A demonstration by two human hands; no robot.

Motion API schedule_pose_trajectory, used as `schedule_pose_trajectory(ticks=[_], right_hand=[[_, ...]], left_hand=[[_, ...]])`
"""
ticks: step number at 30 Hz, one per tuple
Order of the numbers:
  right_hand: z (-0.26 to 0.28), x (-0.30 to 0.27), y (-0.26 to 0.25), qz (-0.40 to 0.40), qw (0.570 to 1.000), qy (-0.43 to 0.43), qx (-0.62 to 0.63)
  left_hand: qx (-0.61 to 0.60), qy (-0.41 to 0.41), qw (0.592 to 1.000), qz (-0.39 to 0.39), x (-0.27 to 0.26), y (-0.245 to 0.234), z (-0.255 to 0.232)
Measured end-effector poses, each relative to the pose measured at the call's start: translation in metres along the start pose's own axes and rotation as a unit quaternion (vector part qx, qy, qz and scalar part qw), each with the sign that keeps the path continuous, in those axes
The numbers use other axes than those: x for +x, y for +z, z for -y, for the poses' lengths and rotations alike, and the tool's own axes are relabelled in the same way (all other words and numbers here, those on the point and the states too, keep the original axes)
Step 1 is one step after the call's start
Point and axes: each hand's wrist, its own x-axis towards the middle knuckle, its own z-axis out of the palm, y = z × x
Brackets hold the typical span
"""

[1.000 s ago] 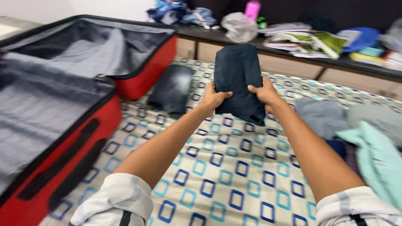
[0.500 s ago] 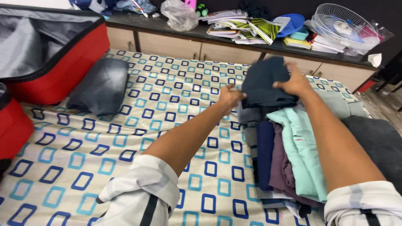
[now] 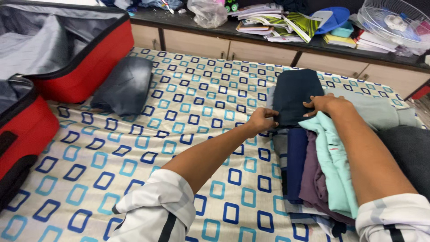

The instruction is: The person folds various clothing items on a bed and places them into an open suitcase. The person handles shirts, pants, and jeans, folding them neatly before arranging them inside the luggage.

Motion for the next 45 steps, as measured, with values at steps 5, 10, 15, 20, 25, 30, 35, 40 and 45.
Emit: schedule_pose_trajectory(ticks=[5,10,15,20,25,30,35,40,45], right_hand=[[0.004,-0.009,-0.013,-0.038,0.999,0.002,0.016],[0.030,-0.025,-0.043,-0.062,0.991,-0.012,-0.122],[0.102,-0.023,-0.056,-0.127,0.986,-0.042,-0.097],[0.239,-0.036,-0.070,-0.147,0.969,-0.184,-0.071],[0.386,-0.080,-0.080,-0.109,0.906,-0.381,0.147],[0.484,-0.116,-0.085,-0.048,0.852,-0.438,0.284],[0.530,-0.137,-0.083,0.065,0.806,-0.358,0.466],[0.551,-0.143,-0.081,0.150,0.707,-0.302,0.621],[0.545,-0.161,-0.082,0.142,0.595,-0.215,0.761]], left_hand=[[-0.057,-0.008,0.998,0.007,-0.008,-0.056,0.025],[0.104,-0.076,0.951,-0.282,-0.072,-0.210,0.052],[0.236,-0.218,0.779,-0.538,-0.175,-0.352,0.053],[0.205,-0.221,0.753,-0.584,-0.231,-0.419,0.077],[0.157,-0.257,0.802,-0.516,-0.251,-0.442,0.086],[0.112,-0.263,0.816,-0.503,-0.244,-0.460,0.093],[0.012,-0.289,0.841,-0.456,-0.236,-0.470,0.097],[0.101,-0.299,0.840,-0.441,-0.232,-0.448,0.058],[0.108,-0.269,0.863,-0.413,-0.228,-0.420,0.005]])
